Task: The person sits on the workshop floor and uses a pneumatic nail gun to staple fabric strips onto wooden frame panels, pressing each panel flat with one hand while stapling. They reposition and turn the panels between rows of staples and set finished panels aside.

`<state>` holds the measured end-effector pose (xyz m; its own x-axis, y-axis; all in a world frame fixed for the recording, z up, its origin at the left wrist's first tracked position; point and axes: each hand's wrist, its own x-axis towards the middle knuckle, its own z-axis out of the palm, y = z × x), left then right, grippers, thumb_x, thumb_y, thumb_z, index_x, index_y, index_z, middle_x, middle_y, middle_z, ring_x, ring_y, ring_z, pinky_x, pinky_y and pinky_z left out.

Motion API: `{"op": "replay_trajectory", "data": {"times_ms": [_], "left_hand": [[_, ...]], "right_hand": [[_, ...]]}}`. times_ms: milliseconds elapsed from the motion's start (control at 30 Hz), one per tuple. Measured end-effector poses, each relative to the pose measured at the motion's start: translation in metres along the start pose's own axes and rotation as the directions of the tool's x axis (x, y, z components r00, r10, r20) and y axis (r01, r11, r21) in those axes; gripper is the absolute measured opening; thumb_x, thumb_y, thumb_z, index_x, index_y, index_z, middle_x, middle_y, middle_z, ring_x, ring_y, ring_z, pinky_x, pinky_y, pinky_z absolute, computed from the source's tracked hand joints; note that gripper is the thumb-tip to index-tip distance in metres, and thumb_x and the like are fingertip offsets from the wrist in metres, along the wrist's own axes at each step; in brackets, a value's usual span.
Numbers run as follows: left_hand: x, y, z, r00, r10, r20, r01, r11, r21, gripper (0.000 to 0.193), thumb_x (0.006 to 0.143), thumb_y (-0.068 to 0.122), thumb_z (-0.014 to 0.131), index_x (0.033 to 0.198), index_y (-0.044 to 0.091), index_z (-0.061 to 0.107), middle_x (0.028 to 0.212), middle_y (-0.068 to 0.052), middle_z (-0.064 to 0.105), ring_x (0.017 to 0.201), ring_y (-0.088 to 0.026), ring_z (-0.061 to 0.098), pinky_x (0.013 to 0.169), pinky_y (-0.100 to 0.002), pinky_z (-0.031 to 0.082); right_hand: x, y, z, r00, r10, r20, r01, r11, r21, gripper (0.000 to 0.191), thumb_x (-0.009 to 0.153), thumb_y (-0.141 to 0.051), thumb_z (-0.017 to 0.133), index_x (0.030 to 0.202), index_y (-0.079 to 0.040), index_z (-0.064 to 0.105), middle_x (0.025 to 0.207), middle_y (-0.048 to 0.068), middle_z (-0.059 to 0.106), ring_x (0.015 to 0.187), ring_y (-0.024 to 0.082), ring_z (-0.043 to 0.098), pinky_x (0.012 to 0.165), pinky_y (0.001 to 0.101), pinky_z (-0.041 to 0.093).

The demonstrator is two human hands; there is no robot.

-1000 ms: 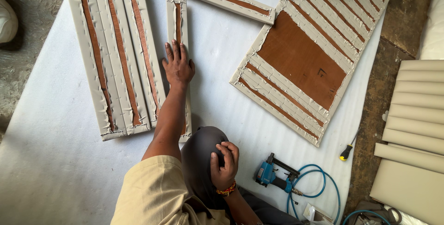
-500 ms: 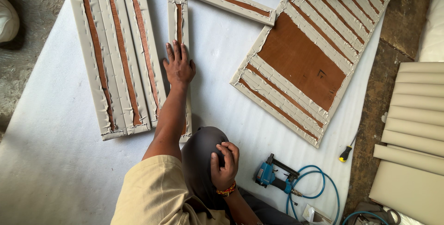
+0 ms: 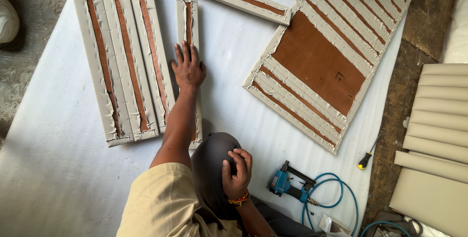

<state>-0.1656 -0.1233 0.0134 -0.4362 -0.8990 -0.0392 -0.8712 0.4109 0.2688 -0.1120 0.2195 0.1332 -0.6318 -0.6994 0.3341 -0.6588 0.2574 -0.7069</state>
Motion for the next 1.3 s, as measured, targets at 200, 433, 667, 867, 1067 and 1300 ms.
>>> {"op": "replay_trajectory", "data": {"times_ms": [200,433,667,867,1067,1300], "left_hand": [[0.001,-0.001,0.002,1.0,0.0,-0.005,0.0,1.0,0.007,0.074,0.097,0.036,0.054,0.163,0.015,0.03,0.171,-0.012,0.016,0.157,-0.033,0.013,0.11,-0.059,0.037],[-0.002,-0.001,-0.004,1.0,-0.008,0.015,0.008,1.0,0.014,0.074,0.097,0.036,0.053,0.164,0.015,0.028,0.172,-0.012,0.014,0.158,-0.033,0.012,0.111,-0.059,0.036],[-0.003,-0.001,-0.009,1.0,-0.01,0.018,0.009,1.0,0.02,0.074,0.097,0.036,0.052,0.164,0.015,0.028,0.172,-0.012,0.014,0.157,-0.033,0.011,0.111,-0.06,0.036],[-0.003,-0.002,-0.004,1.0,-0.012,0.023,0.012,1.0,0.011,0.073,0.098,0.035,0.052,0.164,0.014,0.029,0.172,-0.012,0.015,0.158,-0.032,0.011,0.111,-0.059,0.037],[0.003,-0.003,0.001,1.0,-0.009,0.013,0.009,1.0,0.008,0.073,0.097,0.036,0.052,0.163,0.015,0.03,0.172,-0.011,0.015,0.157,-0.032,0.012,0.11,-0.06,0.036],[0.002,-0.004,0.005,1.0,0.001,0.005,-0.001,1.0,0.012,0.074,0.096,0.036,0.053,0.163,0.014,0.03,0.172,-0.012,0.015,0.158,-0.033,0.012,0.109,-0.059,0.037]], "right_hand": [[0.0,0.0,-0.001,1.0,-0.004,0.007,0.004,1.0,0.005,0.023,0.095,-0.007,0.067,0.115,0.004,0.068,0.127,0.016,0.059,0.115,0.028,0.064,0.098,0.0387,0.056],[0.001,-0.001,-0.001,1.0,-0.006,0.011,0.006,1.0,0.007,0.022,0.095,-0.006,0.068,0.115,0.003,0.068,0.127,0.015,0.06,0.115,0.027,0.065,0.097,0.0383,0.057],[-0.002,0.002,-0.001,1.0,-0.003,0.019,0.002,1.0,0.017,0.023,0.094,-0.006,0.067,0.115,0.003,0.068,0.127,0.016,0.059,0.114,0.027,0.065,0.096,0.0379,0.057],[-0.002,0.003,0.0,1.0,0.004,0.021,-0.005,0.999,0.051,0.023,0.096,-0.006,0.067,0.116,0.003,0.067,0.128,0.016,0.058,0.114,0.026,0.066,0.095,0.0374,0.059],[0.002,0.001,0.002,1.0,-0.008,0.01,0.008,1.0,0.01,0.023,0.094,-0.006,0.067,0.116,0.003,0.068,0.128,0.016,0.059,0.115,0.027,0.065,0.096,0.0378,0.058],[0.0,0.0,0.002,1.0,0.001,0.008,-0.001,1.0,-0.011,0.023,0.095,-0.008,0.067,0.115,0.003,0.068,0.127,0.015,0.06,0.116,0.028,0.065,0.098,0.0391,0.056]]}}
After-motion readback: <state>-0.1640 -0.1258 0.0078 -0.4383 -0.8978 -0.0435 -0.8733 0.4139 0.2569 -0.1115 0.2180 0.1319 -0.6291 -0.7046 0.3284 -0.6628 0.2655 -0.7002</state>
